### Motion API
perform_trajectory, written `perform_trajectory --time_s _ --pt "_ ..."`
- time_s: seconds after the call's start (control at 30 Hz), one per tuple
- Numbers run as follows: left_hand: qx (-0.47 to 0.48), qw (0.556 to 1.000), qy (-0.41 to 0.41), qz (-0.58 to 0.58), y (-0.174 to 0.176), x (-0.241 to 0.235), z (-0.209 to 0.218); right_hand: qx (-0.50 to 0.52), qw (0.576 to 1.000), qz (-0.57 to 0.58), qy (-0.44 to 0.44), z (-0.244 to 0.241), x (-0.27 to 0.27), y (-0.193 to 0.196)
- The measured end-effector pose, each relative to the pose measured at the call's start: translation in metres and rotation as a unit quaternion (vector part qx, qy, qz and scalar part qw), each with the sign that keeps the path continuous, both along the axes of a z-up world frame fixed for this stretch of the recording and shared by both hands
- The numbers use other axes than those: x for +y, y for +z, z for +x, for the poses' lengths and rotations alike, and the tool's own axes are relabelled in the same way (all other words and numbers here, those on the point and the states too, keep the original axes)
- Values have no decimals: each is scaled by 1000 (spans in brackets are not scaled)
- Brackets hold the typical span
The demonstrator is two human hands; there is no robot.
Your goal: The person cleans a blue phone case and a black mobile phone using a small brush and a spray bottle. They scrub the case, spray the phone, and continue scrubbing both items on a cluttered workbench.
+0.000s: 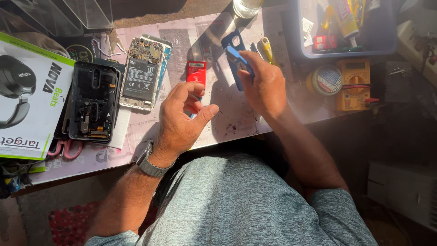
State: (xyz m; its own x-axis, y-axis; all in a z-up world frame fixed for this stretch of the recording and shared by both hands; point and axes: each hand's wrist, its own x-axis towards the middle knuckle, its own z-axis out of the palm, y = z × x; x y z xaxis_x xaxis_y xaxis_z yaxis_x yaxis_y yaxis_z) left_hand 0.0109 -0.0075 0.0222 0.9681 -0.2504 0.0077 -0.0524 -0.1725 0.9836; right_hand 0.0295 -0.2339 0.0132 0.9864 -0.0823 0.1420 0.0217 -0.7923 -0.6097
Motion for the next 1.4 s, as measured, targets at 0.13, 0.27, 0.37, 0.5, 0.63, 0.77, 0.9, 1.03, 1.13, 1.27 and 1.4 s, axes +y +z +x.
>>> perform_trajectory --time_s 0.13,0.27,0.37,0.5,0.63,0.77,0.9,1.03,1.13,1.27,1.4 --pt "42 956 -47 -286 -10 -14 13 49 863 492 107 -19 4 12" --pt "166 867 -79 -463 -11 -22 9 95 826 518 199 -46 32 16" --pt "208 837 -58 -503 -13 -23 5 95 825 512 220 -61 30 19" --pt "220 830 -43 -511 -11 -12 2 25 945 300 128 -67 3 20" --pt "266 842 -40 -467 0 -8 1 -100 976 121 151 -63 -14 20" --pt "270 883 -122 -364 9 -11 -8 -171 951 -52 254 -56 -12 22" --pt "208 922 -166 -282 12 -12 -8 -205 944 -103 237 -44 -12 30" --pt "200 930 -154 -269 12 -7 -3 -208 939 -75 263 -43 -7 34" --pt "168 951 -117 -233 6 -2 0 -189 949 -49 246 -50 4 34" --pt "124 931 -74 -334 -4 -4 8 -194 948 -79 240 -61 17 30" --pt "120 901 -47 -414 -12 -6 8 -162 941 27 296 -71 26 20"
